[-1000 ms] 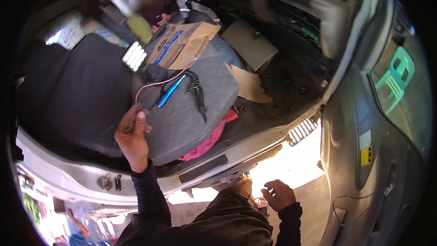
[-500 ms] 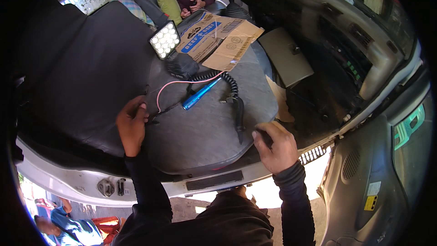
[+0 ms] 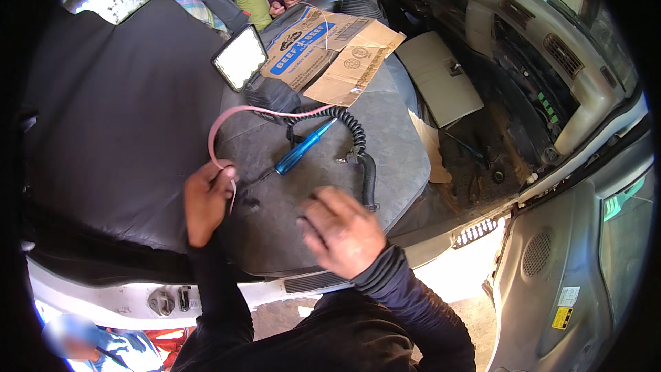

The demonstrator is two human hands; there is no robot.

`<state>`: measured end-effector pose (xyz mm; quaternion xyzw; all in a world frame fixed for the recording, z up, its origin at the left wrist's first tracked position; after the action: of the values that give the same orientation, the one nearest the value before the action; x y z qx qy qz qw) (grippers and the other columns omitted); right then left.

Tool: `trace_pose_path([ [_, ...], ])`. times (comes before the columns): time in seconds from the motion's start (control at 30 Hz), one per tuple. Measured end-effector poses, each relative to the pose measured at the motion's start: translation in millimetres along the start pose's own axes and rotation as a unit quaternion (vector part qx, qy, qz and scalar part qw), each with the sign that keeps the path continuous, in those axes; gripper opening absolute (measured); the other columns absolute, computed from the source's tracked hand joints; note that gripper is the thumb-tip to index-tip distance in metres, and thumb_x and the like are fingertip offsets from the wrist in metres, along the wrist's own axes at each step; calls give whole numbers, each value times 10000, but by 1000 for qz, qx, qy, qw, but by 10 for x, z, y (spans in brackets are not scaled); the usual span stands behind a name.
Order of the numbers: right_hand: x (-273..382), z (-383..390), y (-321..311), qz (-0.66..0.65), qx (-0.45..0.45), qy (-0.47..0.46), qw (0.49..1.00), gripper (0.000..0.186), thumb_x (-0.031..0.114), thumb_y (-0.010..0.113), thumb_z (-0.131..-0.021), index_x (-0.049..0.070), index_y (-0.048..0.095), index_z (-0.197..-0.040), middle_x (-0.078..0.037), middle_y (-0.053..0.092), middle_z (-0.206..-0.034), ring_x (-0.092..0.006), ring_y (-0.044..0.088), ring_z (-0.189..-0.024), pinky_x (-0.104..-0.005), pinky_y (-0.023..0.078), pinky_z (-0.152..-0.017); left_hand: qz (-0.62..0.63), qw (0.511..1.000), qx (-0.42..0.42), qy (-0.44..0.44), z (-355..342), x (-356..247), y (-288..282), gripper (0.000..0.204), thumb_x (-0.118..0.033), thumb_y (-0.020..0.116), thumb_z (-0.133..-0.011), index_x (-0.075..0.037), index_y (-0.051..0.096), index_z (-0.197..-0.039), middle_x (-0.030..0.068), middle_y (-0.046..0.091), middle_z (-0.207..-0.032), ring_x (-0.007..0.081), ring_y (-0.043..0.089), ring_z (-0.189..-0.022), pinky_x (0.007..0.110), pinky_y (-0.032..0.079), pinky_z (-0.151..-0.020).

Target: The person works on the interior wiring of a car door panel. They strip wire ends, connect wires to a white connector, and use a soldering iron to secure the connections. The person then installs a door handle assembly into the door panel.

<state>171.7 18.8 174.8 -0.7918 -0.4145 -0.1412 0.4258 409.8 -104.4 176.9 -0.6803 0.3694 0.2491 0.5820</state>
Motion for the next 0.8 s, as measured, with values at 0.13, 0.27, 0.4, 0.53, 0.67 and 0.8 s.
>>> trace_pose_path([
  [0.13, 153, -95, 242, -26, 46, -23, 998, 685, 164, 802, -799, 8, 526, -1406, -215, 532, -1375, -400, 570, -1242, -457, 481, -1037, 195, 981, 11, 8, 246, -407, -101, 223, -207, 707, -1005, 9, 702, -1058, 41, 666, -803, 107, 623, -676, 243, 515, -598],
  [0.27, 141, -116, 548, -30, 147, 6, 989, 974, 210, 853, -725, 16, 367, -1548, -226, 445, -1501, -403, 465, -1382, -504, 390, -1101, 267, 962, -3, 55, 330, -603, 59, 203, -182, 686, -1020, 16, 691, -1067, 66, 680, -823, 119, 630, -665, 242, 514, -606],
  [0.4, 110, -23, 633, -93, 91, -49, 990, 524, 245, 843, -717, 69, 625, -1160, -118, 609, -1091, -297, 608, -1078, -445, 434, -933, 333, 940, -37, 67, 284, -514, 180, 222, -198, 628, -1052, 8, 651, -1131, 39, 634, -830, 99, 602, -679, 235, 492, -611],
  [0.53, -53, -100, 752, 102, 42, -39, 993, 220, 289, 701, -803, 100, 626, -886, -68, 601, -913, -220, 608, -954, -376, 422, -870, 266, 960, -82, 12, 137, -93, 149, 286, -261, 637, -1054, 9, 648, -1145, 35, 625, -886, 93, 587, -733, 220, 477, -614],
  [0.67, 35, -163, 555, 129, -79, -61, 987, 326, 295, 678, -837, 56, 684, -1059, -123, 669, -1054, -297, 629, -1115, -443, 416, -1045, 85, 992, -68, -68, -47, 492, 125, 343, -308, 635, -1056, 18, 660, -1161, 53, 655, -907, 114, 605, -741, 250, 499, -620],
  [0.8, -458, 590, -66, -43, -154, -17, 987, 383, 257, 747, -844, 53, 690, -1164, -157, 684, -1140, -355, 630, -1181, -485, 436, -1063, 6, 996, 10, -83, -110, 780, 203, 404, -327, 668, -1033, 56, 676, -1162, 75, 652, -897, 109, 592, -751, 264, 492, -662],
])
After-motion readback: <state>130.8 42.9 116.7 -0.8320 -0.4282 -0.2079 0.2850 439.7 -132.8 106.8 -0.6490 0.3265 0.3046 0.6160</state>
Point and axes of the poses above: each hand's wrist, its own z-axis away from the middle knuckle, its own y-axis out of the palm, x = y × z, the point moved 6 cm from there along -z, towards the middle knuckle
